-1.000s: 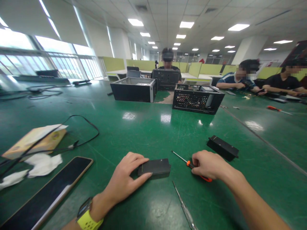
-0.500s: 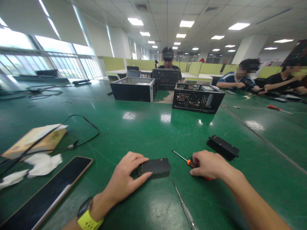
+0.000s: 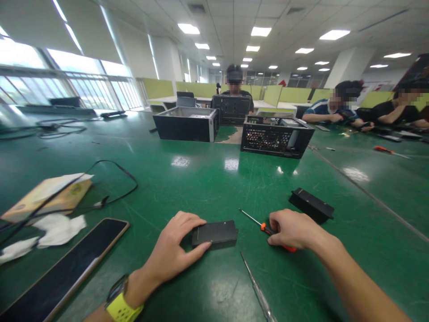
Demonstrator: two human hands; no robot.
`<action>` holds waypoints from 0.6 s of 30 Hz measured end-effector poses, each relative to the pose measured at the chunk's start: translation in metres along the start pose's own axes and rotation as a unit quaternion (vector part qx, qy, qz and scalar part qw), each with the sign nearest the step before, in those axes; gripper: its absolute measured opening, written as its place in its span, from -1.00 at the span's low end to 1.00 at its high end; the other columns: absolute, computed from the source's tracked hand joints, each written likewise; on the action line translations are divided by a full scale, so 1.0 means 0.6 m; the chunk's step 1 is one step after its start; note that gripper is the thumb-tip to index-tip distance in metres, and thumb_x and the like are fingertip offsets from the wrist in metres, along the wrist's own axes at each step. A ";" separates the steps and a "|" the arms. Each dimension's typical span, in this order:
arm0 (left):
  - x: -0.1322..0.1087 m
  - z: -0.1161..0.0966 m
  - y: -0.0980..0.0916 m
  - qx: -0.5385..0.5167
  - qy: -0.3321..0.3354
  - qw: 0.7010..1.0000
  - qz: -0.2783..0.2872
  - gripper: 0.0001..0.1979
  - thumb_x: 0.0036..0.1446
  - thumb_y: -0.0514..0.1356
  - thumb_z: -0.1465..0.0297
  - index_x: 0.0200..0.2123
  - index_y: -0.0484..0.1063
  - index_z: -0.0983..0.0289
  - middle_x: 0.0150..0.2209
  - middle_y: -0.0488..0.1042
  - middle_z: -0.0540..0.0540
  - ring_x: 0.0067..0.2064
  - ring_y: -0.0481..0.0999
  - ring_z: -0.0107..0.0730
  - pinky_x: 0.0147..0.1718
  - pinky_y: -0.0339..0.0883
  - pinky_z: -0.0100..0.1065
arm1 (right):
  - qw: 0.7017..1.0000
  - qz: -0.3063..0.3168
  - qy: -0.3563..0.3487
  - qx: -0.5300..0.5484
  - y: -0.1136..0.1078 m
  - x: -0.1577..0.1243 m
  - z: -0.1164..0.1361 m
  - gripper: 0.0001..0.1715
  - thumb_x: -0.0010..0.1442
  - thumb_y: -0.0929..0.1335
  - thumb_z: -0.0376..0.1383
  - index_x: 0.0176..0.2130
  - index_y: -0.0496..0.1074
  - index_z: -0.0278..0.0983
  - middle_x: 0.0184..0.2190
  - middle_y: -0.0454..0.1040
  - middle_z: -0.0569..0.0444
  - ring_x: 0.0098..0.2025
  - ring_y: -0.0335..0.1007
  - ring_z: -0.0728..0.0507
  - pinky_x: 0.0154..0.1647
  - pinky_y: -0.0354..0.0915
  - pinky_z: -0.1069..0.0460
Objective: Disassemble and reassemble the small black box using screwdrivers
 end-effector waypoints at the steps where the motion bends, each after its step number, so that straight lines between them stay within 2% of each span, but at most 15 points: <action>1: 0.000 -0.001 -0.001 0.000 0.000 1.000 -0.001 -0.71 0.07 0.31 0.33 -0.12 0.45 0.24 -0.18 0.50 0.15 -0.14 0.43 -0.13 -0.14 0.35 -0.09 | 1.000 0.003 -0.003 0.003 0.002 0.001 0.000 -0.85 -0.04 0.40 -0.16 -0.44 0.44 -0.18 -0.46 0.53 0.12 -0.43 0.42 -0.13 -0.52 0.05 0.05; 3: -0.001 -0.001 -0.001 0.000 0.002 1.000 -0.004 -0.73 0.08 0.31 0.32 -0.13 0.45 0.24 -0.19 0.50 0.14 -0.15 0.43 -0.13 -0.15 0.36 -0.10 | 1.000 0.009 -0.010 0.012 0.004 0.002 0.002 -0.87 -0.02 0.39 -0.19 -0.42 0.44 -0.18 -0.47 0.52 0.13 -0.44 0.42 -0.12 -0.51 0.06 0.05; 7: -0.001 0.000 0.000 -0.003 0.001 1.000 -0.003 -0.73 0.08 0.31 0.33 -0.13 0.46 0.25 -0.19 0.50 0.15 -0.15 0.43 -0.13 -0.15 0.36 -0.10 | 0.999 0.007 -0.019 0.029 0.006 0.004 0.004 -0.80 -0.02 0.41 -0.13 -0.39 0.45 -0.18 -0.45 0.52 0.13 -0.43 0.42 -0.12 -0.50 0.09 0.05; 12: 0.000 0.005 0.004 -0.002 -0.007 1.000 0.006 -0.71 0.08 0.31 0.33 -0.12 0.44 0.26 -0.17 0.50 0.16 -0.14 0.42 -0.12 -0.13 0.35 -0.06 | 0.998 -0.005 -0.023 0.051 0.003 0.005 0.002 -0.81 -0.03 0.43 -0.16 -0.46 0.42 -0.22 -0.52 0.48 0.12 -0.49 0.37 -0.11 -0.53 0.06 0.06; 15: 0.001 0.005 0.005 -0.004 -0.009 1.000 0.010 -0.72 0.08 0.30 0.33 -0.13 0.45 0.26 -0.18 0.49 0.15 -0.14 0.42 -0.12 -0.14 0.35 -0.07 | 0.995 -0.022 -0.061 0.082 -0.016 -0.003 0.023 -0.79 0.11 0.37 -0.14 -0.42 0.40 -0.23 -0.50 0.46 0.12 -0.45 0.36 -0.09 -0.47 0.14 0.06; 18: 0.002 0.004 0.005 -0.005 -0.009 1.000 0.010 -0.72 0.08 0.30 0.33 -0.13 0.45 0.27 -0.19 0.49 0.15 -0.15 0.42 -0.13 -0.15 0.35 -0.08 | 0.977 -0.048 -0.121 0.167 -0.052 -0.021 0.060 -0.61 0.31 0.19 -0.02 -0.23 0.42 -0.22 -0.46 0.42 0.14 -0.41 0.34 -0.06 -0.38 0.22 0.06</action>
Point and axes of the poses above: each hand's wrist, its own x-axis towards the middle knuckle, its own y-axis out of the palm, z = x × y, the point moved 10 cm from there along x, towards the middle knuckle
